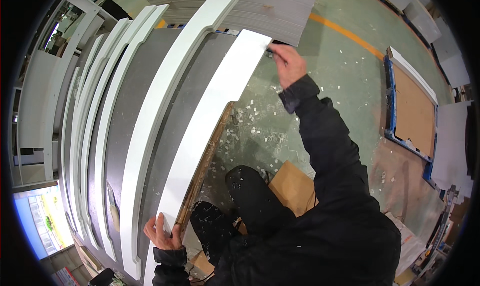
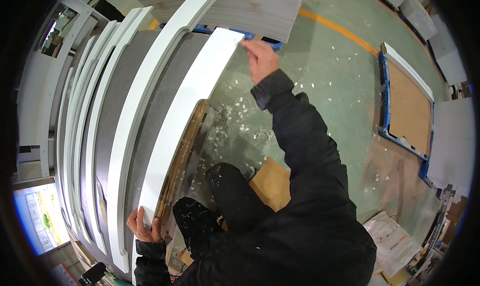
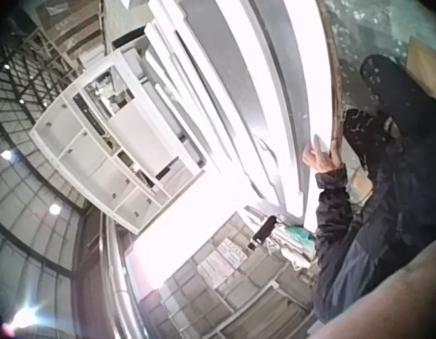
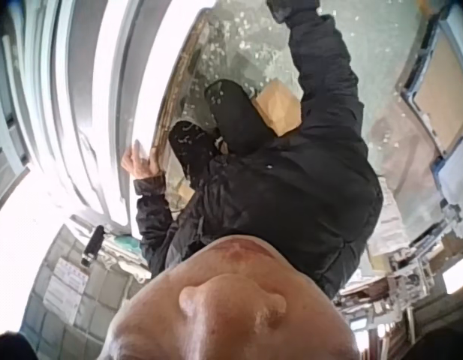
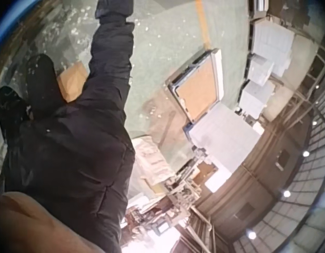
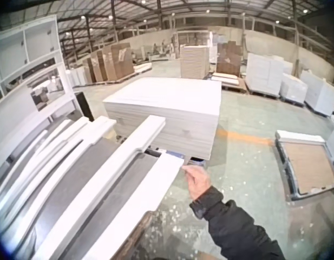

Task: Scraping and cleaning the edges of white wooden/bamboo furniture components with a hand tool.

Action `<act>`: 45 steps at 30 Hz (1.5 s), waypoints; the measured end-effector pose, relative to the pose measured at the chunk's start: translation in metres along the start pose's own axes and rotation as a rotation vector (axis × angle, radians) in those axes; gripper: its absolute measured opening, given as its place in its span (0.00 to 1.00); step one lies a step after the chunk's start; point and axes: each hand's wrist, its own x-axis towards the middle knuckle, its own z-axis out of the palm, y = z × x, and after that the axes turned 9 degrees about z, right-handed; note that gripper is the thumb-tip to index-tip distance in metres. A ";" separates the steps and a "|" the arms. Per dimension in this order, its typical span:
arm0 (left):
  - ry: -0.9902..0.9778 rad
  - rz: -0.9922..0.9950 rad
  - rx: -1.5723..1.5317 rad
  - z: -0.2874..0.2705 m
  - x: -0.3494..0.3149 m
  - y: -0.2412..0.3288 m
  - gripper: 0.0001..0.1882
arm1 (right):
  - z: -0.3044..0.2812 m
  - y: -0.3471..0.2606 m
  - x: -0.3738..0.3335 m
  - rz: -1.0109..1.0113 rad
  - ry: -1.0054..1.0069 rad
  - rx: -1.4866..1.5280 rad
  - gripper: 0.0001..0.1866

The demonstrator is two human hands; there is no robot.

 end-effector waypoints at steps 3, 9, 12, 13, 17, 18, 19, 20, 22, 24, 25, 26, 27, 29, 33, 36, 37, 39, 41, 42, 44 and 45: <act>0.003 -0.001 0.005 0.000 -0.001 0.001 0.30 | -0.013 -0.027 -0.017 -0.001 -0.169 0.006 0.17; 0.002 0.005 -0.008 0.004 -0.004 -0.002 0.30 | -0.012 -0.005 0.024 0.014 0.048 0.009 0.14; 0.008 0.027 0.008 0.004 -0.002 -0.001 0.30 | -0.009 -0.003 0.017 0.080 -0.034 -0.051 0.15; 0.004 0.016 0.011 0.002 -0.002 0.001 0.30 | -0.010 -0.010 0.007 0.082 -0.044 -0.047 0.15; -0.010 0.000 0.033 -0.002 -0.002 0.001 0.30 | -0.020 -0.054 -0.048 -0.118 -0.362 -0.033 0.16; 0.008 0.018 0.026 0.000 -0.002 0.000 0.30 | -0.021 -0.063 -0.056 -0.172 -0.518 0.011 0.17; 0.026 0.036 0.021 0.000 -0.003 -0.001 0.30 | -0.019 -0.062 -0.051 -0.172 -0.520 0.017 0.17; 0.025 0.033 0.027 0.001 -0.001 -0.002 0.30 | -0.016 -0.057 -0.040 -0.041 -0.429 0.030 0.18; -0.005 0.004 -0.012 0.001 0.003 0.002 0.30 | -0.018 -0.043 -0.008 0.004 -0.202 0.007 0.20; -0.007 -0.001 0.001 0.002 -0.001 0.001 0.30 | -0.014 -0.044 -0.018 -0.048 -0.204 -0.040 0.20; 0.000 -0.001 0.016 0.003 -0.002 0.000 0.30 | -0.009 -0.047 -0.021 -0.110 -0.199 -0.086 0.20; 0.002 -0.008 0.021 0.002 -0.001 0.000 0.30 | -0.003 -0.058 -0.046 -0.120 -0.232 -0.100 0.19; 0.002 -0.021 0.023 0.000 -0.004 0.002 0.30 | -0.003 -0.079 -0.070 -0.111 -0.335 -0.083 0.19; -0.009 -0.004 0.034 -0.002 0.000 0.004 0.30 | -0.007 -0.099 -0.099 -0.099 -0.426 -0.066 0.19; 0.000 -0.009 -0.008 -0.003 0.000 0.008 0.28 | -0.004 -0.092 -0.074 -0.121 -0.473 -0.037 0.16; 0.004 -0.039 -0.018 0.000 0.004 0.004 0.28 | 0.000 -0.084 -0.061 -0.017 -0.232 -0.028 0.17; 0.012 -0.028 -0.006 0.001 0.004 0.002 0.29 | 0.002 -0.093 -0.078 -0.085 -0.335 -0.062 0.17; 0.011 -0.014 0.005 0.001 0.001 0.005 0.29 | 0.003 -0.107 -0.124 -0.145 -0.436 -0.098 0.18; -0.015 -0.029 0.016 0.002 0.005 0.004 0.29 | 0.011 -0.108 -0.154 -0.193 -0.622 0.275 0.17; -0.015 -0.028 0.017 0.002 0.004 0.003 0.29 | 0.009 -0.110 -0.143 -0.194 -0.621 0.275 0.17; 0.020 0.015 0.021 0.000 0.001 0.001 0.29 | 0.001 -0.115 -0.106 0.174 -0.400 0.256 0.13; 0.025 0.026 0.011 0.002 0.002 0.001 0.29 | 0.001 -0.106 -0.093 0.169 -0.390 0.245 0.13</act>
